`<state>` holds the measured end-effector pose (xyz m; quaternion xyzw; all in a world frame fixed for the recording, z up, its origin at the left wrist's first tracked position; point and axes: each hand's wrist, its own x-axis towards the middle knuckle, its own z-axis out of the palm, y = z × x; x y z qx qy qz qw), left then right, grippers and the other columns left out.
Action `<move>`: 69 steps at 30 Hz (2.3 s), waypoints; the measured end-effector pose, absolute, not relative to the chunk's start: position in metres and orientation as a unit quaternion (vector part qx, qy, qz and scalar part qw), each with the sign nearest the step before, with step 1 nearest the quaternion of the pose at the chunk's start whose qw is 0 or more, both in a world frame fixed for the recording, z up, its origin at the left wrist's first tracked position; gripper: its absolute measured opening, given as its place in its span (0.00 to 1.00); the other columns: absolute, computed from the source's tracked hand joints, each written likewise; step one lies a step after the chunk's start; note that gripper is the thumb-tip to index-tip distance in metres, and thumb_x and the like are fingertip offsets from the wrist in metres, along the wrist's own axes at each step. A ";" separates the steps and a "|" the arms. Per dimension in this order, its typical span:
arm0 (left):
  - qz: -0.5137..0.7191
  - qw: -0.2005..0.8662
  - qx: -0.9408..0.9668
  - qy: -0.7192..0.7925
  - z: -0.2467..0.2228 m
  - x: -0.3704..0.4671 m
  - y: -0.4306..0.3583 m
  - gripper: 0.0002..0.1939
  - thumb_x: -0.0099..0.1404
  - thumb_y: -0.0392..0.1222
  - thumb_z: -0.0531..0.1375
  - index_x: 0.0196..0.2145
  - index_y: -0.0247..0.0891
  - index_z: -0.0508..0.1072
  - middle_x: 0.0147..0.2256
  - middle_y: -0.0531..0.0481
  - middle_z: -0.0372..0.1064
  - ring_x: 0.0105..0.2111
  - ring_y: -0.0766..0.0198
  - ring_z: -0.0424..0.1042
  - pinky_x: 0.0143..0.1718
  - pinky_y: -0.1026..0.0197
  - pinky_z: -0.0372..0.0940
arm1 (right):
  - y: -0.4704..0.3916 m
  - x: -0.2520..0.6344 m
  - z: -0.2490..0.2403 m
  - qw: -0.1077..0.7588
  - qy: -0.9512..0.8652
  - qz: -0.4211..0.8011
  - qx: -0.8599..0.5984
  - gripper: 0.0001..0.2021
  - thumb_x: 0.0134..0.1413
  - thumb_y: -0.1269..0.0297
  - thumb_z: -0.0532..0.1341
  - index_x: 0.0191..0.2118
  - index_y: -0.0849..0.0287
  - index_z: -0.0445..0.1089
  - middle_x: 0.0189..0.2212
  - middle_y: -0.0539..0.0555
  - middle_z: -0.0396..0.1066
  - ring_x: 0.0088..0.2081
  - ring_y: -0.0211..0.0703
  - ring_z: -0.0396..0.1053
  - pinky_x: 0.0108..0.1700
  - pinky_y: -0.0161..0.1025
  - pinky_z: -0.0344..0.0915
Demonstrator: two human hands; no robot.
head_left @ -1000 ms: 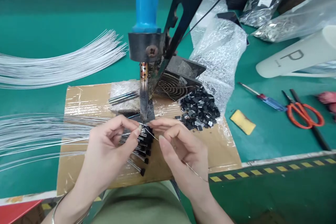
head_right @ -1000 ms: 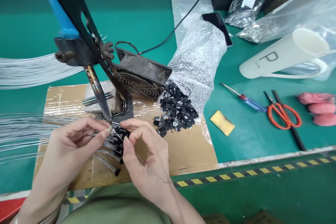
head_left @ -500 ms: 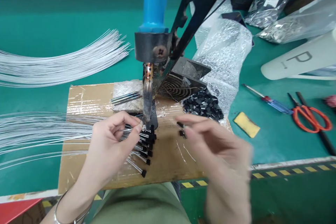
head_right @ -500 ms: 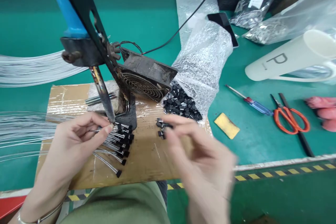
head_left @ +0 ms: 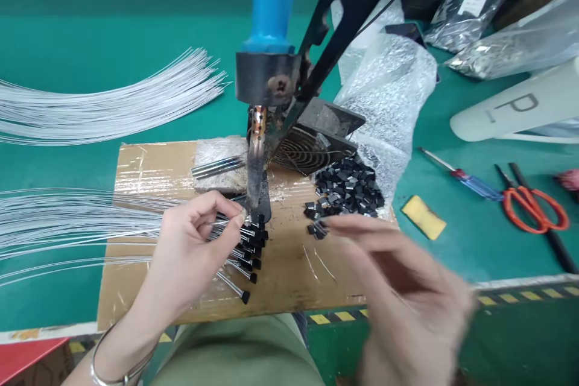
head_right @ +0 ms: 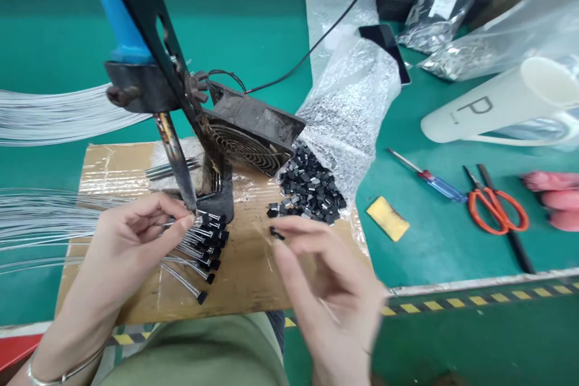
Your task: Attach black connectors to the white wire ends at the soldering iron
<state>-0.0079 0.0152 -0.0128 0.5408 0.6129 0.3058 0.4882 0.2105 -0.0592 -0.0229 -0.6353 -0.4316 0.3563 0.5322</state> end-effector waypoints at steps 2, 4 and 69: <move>0.308 0.488 0.542 0.611 -0.012 -0.008 0.015 0.06 0.63 0.40 0.67 0.29 0.38 0.76 0.31 0.50 0.78 0.27 0.66 0.70 0.26 0.63 0.58 | -0.050 0.195 -0.028 0.529 -0.446 0.401 -0.601 0.08 0.64 0.69 0.69 0.32 0.54 0.74 0.46 0.55 0.81 0.50 0.52 0.78 0.52 0.49 0.75; 0.311 0.488 0.541 0.610 -0.012 -0.009 0.015 0.06 0.63 0.40 0.67 0.29 0.38 0.77 0.31 0.51 0.77 0.26 0.66 0.70 0.26 0.63 0.58 | -0.038 0.184 -0.032 0.517 -0.466 0.441 -0.567 0.09 0.65 0.69 0.67 0.31 0.54 0.72 0.49 0.56 0.81 0.52 0.53 0.78 0.55 0.51 0.73; 0.359 0.461 0.552 0.595 0.000 -0.004 0.019 0.04 0.64 0.36 0.67 0.30 0.40 0.79 0.31 0.55 0.77 0.23 0.71 0.58 0.23 0.65 0.51 | -0.024 0.162 -0.030 0.544 -0.447 0.482 -0.522 0.10 0.64 0.72 0.68 0.32 0.53 0.72 0.49 0.52 0.84 0.52 0.46 0.81 0.58 0.42 0.73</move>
